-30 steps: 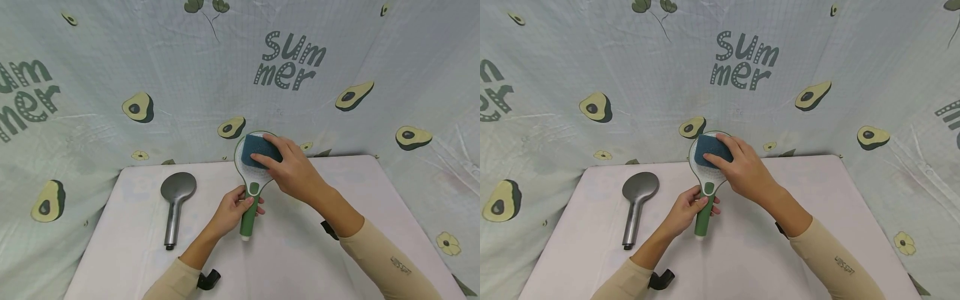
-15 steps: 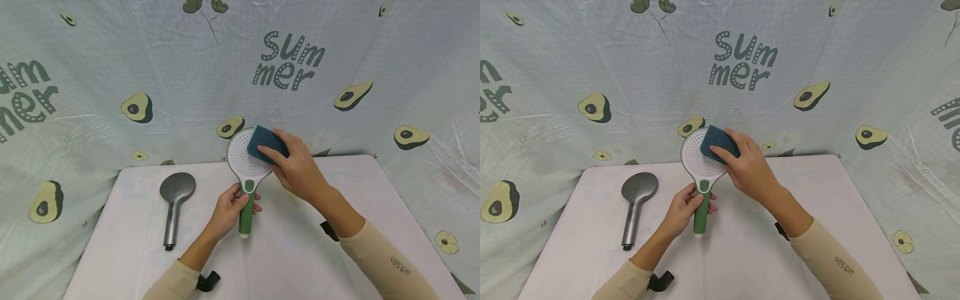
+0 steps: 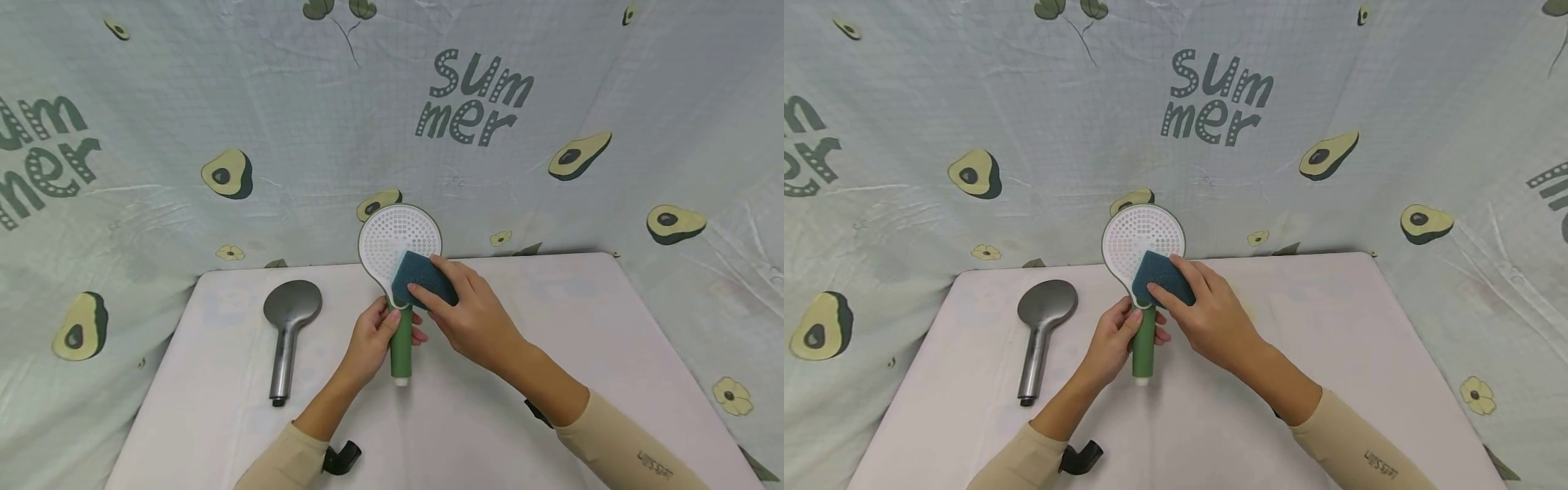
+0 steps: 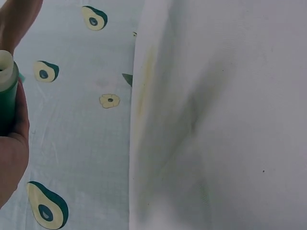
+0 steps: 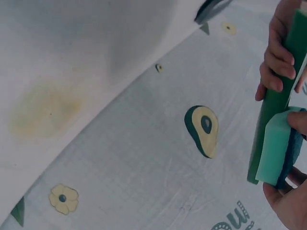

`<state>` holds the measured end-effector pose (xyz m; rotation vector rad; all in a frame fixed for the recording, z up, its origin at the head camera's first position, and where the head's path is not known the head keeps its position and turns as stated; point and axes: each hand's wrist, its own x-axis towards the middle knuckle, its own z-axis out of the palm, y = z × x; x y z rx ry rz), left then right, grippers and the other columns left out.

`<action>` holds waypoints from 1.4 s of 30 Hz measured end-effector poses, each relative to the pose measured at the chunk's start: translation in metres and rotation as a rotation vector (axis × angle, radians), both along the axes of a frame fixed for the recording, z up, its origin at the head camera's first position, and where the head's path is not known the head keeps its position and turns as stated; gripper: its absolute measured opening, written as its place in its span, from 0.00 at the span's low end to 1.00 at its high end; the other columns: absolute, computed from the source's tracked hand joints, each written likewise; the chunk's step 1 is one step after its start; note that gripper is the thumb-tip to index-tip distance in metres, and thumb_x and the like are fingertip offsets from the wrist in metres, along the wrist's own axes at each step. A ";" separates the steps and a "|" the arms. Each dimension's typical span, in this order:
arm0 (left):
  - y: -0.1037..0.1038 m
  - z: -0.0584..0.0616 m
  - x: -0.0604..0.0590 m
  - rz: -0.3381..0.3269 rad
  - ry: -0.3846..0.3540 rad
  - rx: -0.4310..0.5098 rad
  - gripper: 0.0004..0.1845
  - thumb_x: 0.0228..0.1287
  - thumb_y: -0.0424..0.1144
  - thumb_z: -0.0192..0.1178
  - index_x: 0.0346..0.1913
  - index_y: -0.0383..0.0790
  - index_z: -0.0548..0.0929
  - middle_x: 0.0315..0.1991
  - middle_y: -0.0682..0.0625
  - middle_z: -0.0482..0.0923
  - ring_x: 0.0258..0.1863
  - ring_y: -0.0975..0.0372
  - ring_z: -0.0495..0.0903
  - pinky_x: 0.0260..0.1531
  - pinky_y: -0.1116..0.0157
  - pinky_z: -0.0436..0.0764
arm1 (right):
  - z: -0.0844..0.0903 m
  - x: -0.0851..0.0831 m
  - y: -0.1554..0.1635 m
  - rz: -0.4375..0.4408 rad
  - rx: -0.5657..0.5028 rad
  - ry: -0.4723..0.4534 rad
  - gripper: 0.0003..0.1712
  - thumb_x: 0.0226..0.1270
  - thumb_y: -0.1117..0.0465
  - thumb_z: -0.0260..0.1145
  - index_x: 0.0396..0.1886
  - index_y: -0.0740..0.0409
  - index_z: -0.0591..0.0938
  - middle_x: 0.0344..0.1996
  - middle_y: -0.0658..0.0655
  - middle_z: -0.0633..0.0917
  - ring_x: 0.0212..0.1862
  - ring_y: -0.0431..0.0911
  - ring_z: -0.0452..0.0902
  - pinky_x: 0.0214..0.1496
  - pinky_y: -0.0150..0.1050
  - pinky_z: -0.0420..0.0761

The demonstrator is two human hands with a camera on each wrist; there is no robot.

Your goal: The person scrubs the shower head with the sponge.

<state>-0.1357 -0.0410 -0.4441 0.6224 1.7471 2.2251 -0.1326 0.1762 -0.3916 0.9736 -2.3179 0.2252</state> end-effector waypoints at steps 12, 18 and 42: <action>-0.006 0.002 -0.001 0.019 0.030 -0.009 0.19 0.85 0.36 0.43 0.65 0.22 0.63 0.51 0.20 0.73 0.40 0.64 0.89 0.47 0.63 0.89 | 0.006 -0.006 0.002 -0.043 0.019 0.132 0.30 0.63 0.65 0.74 0.66 0.46 0.81 0.68 0.70 0.74 0.62 0.66 0.75 0.60 0.58 0.82; -0.007 0.003 -0.002 0.044 0.028 -0.028 0.19 0.85 0.36 0.43 0.66 0.25 0.63 0.52 0.23 0.74 0.41 0.64 0.88 0.48 0.62 0.89 | 0.024 -0.020 -0.001 -0.063 0.009 0.153 0.29 0.64 0.65 0.74 0.65 0.47 0.82 0.68 0.71 0.74 0.63 0.67 0.75 0.62 0.59 0.81; 0.000 0.017 0.001 0.300 -0.028 -0.079 0.12 0.84 0.32 0.39 0.58 0.27 0.67 0.44 0.29 0.75 0.30 0.65 0.79 0.35 0.71 0.83 | 0.031 -0.034 -0.015 -0.048 -0.041 0.084 0.28 0.68 0.65 0.71 0.67 0.48 0.80 0.69 0.74 0.70 0.66 0.68 0.71 0.68 0.59 0.77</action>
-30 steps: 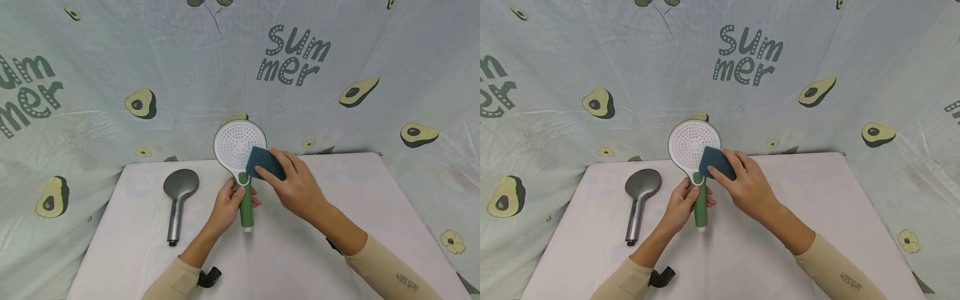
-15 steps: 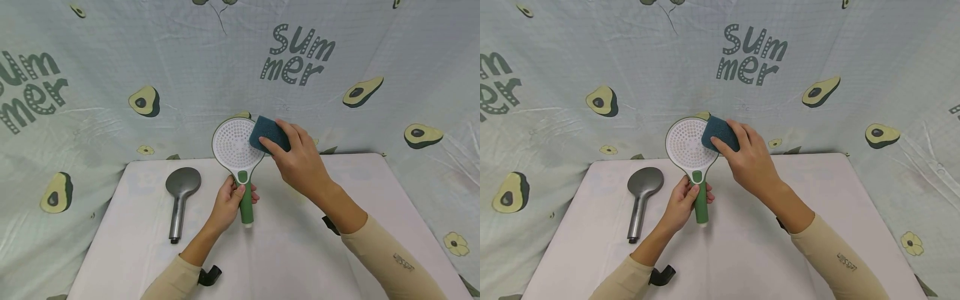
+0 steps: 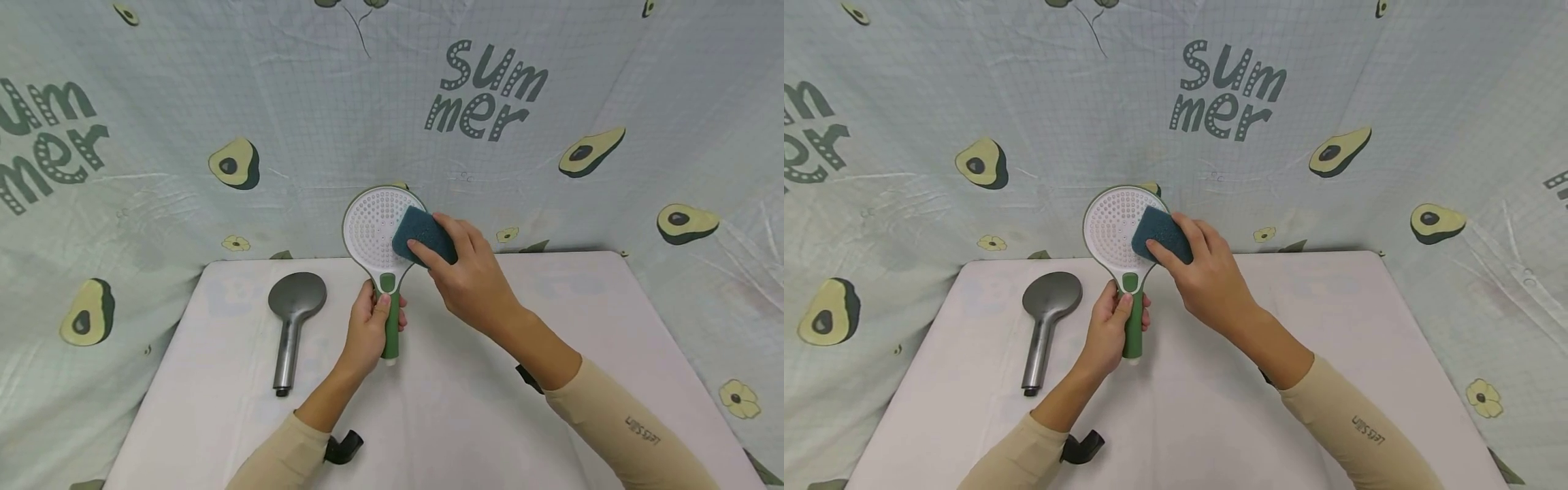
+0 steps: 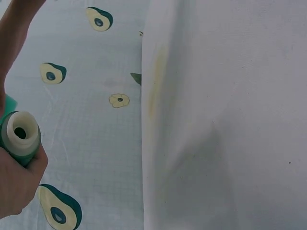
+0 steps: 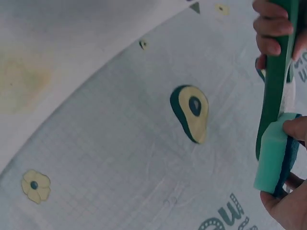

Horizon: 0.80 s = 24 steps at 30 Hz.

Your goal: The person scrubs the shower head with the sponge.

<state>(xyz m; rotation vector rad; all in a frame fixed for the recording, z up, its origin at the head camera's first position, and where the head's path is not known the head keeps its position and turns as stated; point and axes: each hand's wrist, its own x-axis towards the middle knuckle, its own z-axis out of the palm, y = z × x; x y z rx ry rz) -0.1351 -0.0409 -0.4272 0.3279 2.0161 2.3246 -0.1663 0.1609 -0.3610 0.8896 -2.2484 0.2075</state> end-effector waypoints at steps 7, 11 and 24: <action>0.001 0.000 -0.001 0.034 -0.036 -0.010 0.12 0.84 0.31 0.38 0.57 0.27 0.68 0.42 0.30 0.76 0.26 0.64 0.78 0.29 0.72 0.82 | -0.022 0.017 -0.003 0.033 0.113 -0.012 0.29 0.67 0.66 0.70 0.67 0.47 0.82 0.71 0.71 0.71 0.66 0.66 0.71 0.64 0.57 0.80; 0.000 0.000 -0.004 0.043 -0.043 -0.002 0.13 0.84 0.33 0.37 0.57 0.27 0.67 0.40 0.34 0.76 0.26 0.64 0.78 0.27 0.72 0.82 | -0.031 0.025 -0.001 0.050 0.158 -0.013 0.29 0.65 0.67 0.72 0.66 0.46 0.82 0.71 0.70 0.71 0.66 0.65 0.71 0.62 0.56 0.81; 0.001 0.001 -0.005 0.035 -0.063 0.039 0.14 0.83 0.35 0.35 0.54 0.28 0.68 0.34 0.46 0.76 0.23 0.65 0.77 0.25 0.71 0.81 | 0.002 -0.002 0.002 0.000 0.018 0.006 0.29 0.66 0.64 0.74 0.67 0.48 0.80 0.70 0.72 0.71 0.64 0.68 0.72 0.65 0.61 0.79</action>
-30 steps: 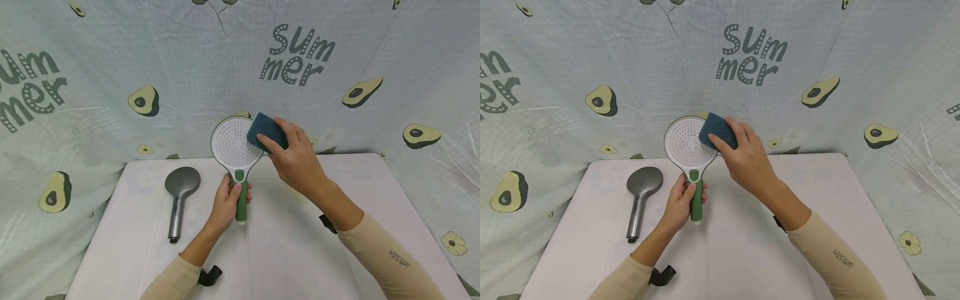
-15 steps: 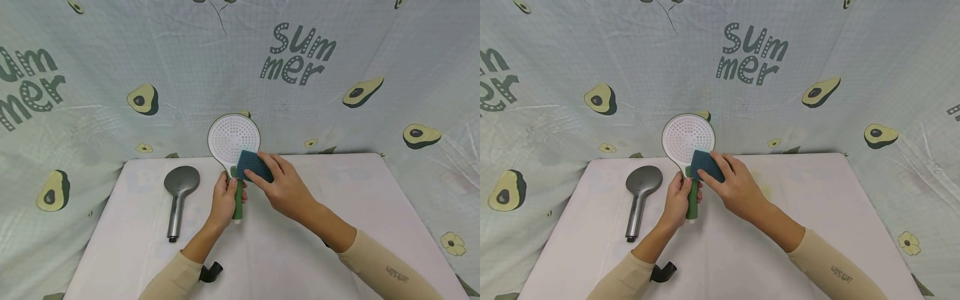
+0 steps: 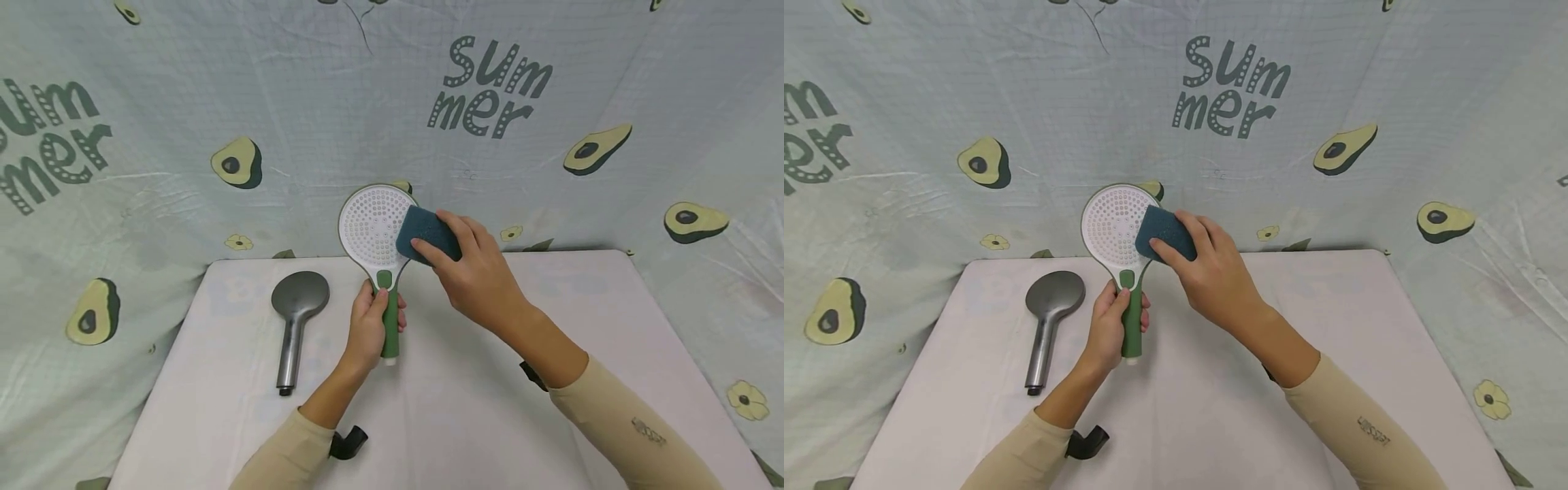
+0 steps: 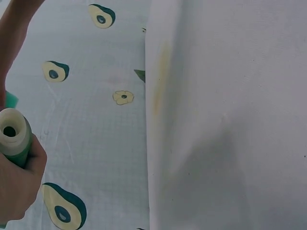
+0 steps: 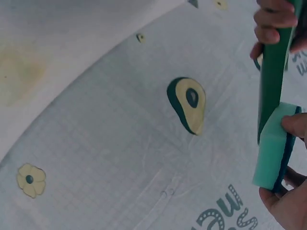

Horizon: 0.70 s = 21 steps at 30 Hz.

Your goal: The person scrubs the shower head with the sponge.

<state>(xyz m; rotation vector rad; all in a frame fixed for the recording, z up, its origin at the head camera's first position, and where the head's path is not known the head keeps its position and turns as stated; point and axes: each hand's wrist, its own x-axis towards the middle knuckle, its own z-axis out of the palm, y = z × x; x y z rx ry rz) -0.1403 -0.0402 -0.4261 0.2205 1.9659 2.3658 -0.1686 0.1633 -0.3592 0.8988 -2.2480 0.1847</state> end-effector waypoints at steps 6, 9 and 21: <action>0.002 -0.002 0.002 -0.010 -0.055 -0.021 0.11 0.76 0.32 0.49 0.56 0.35 0.65 0.29 0.49 0.76 0.17 0.65 0.75 0.19 0.71 0.79 | 0.009 -0.009 0.004 0.005 -0.126 -0.053 0.31 0.67 0.64 0.73 0.69 0.47 0.77 0.72 0.72 0.68 0.68 0.68 0.68 0.67 0.64 0.76; 0.002 -0.003 0.002 -0.037 -0.075 -0.047 0.19 0.71 0.29 0.56 0.59 0.39 0.61 0.25 0.49 0.75 0.14 0.65 0.73 0.16 0.70 0.78 | 0.007 -0.008 0.002 0.048 -0.166 -0.076 0.31 0.68 0.64 0.72 0.70 0.48 0.76 0.73 0.72 0.66 0.71 0.68 0.66 0.68 0.65 0.75; -0.002 -0.003 0.001 -0.194 -0.059 -0.005 0.24 0.72 0.27 0.51 0.67 0.38 0.59 0.22 0.50 0.72 0.12 0.65 0.73 0.15 0.65 0.83 | -0.028 0.011 -0.010 0.204 -0.050 -0.043 0.33 0.65 0.67 0.73 0.68 0.45 0.78 0.72 0.70 0.68 0.71 0.63 0.67 0.70 0.56 0.76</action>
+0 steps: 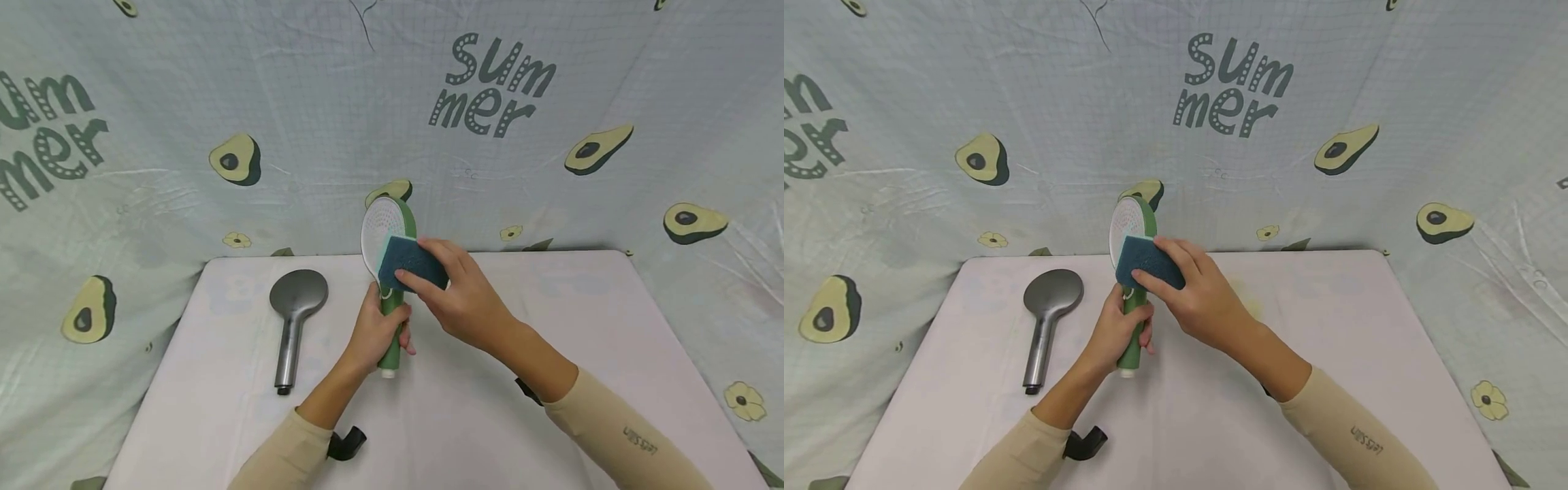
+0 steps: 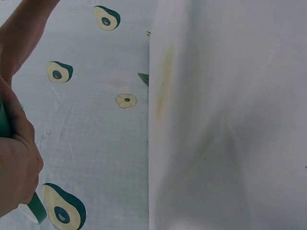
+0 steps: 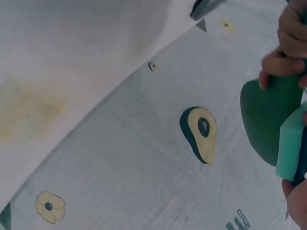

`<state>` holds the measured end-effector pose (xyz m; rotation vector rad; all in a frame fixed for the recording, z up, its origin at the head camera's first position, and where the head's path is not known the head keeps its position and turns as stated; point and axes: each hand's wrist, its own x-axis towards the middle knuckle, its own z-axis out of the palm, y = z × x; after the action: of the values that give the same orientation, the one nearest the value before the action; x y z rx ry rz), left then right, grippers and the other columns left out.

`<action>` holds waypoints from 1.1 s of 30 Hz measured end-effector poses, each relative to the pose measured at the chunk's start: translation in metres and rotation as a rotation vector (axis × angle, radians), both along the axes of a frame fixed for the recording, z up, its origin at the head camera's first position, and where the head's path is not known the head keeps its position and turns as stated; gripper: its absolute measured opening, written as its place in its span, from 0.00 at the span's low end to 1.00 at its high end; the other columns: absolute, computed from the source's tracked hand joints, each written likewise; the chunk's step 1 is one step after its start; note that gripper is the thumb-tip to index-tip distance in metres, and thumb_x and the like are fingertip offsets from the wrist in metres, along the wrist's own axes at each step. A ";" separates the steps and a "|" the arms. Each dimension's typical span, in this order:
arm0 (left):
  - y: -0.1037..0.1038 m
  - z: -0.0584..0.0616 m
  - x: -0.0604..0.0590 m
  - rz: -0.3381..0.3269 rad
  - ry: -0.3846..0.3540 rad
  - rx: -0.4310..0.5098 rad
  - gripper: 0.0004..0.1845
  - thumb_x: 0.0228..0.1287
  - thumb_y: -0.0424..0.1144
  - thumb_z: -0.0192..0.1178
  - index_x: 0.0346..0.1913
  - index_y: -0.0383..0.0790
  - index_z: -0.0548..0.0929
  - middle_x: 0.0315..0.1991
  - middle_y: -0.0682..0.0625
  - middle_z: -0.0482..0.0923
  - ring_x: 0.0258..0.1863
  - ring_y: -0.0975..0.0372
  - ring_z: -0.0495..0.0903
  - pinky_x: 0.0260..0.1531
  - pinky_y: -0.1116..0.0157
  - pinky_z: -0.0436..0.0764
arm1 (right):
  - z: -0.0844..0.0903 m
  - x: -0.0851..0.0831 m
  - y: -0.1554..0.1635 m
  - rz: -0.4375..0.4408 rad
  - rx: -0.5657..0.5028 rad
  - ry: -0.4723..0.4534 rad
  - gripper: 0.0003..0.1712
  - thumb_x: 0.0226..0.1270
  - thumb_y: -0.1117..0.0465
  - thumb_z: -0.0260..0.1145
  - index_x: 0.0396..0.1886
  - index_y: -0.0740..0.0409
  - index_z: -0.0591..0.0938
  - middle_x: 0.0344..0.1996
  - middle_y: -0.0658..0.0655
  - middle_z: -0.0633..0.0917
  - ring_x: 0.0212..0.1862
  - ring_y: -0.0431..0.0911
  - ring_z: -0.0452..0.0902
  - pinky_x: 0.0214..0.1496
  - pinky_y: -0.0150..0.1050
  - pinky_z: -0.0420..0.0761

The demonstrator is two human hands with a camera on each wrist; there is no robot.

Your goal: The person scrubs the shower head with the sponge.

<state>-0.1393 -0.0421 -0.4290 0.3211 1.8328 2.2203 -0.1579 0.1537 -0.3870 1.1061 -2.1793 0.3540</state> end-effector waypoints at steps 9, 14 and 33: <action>-0.003 -0.001 0.000 -0.107 -0.051 0.109 0.13 0.69 0.29 0.50 0.53 0.42 0.66 0.15 0.54 0.69 0.10 0.66 0.69 0.10 0.69 0.74 | -0.012 0.009 -0.001 0.029 0.046 0.035 0.30 0.66 0.68 0.71 0.67 0.45 0.80 0.71 0.70 0.70 0.71 0.63 0.69 0.71 0.54 0.76; -0.003 -0.004 -0.001 -0.130 -0.052 0.075 0.14 0.72 0.31 0.49 0.57 0.42 0.63 0.19 0.53 0.70 0.10 0.67 0.68 0.10 0.69 0.73 | 0.001 0.006 0.003 0.023 -0.041 0.011 0.24 0.75 0.63 0.65 0.68 0.46 0.79 0.71 0.72 0.69 0.71 0.64 0.67 0.69 0.57 0.77; -0.013 -0.035 -0.017 -0.072 0.124 -0.132 0.23 0.74 0.28 0.56 0.64 0.44 0.61 0.31 0.47 0.76 0.14 0.62 0.73 0.14 0.66 0.76 | 0.044 -0.005 0.016 -0.060 -0.333 -0.361 0.34 0.71 0.64 0.70 0.75 0.52 0.72 0.77 0.66 0.60 0.76 0.59 0.61 0.67 0.56 0.78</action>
<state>-0.1561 -0.0550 -0.4638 0.5005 1.9865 2.0613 -0.1630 0.1697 -0.3433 0.8381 -2.3400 0.9129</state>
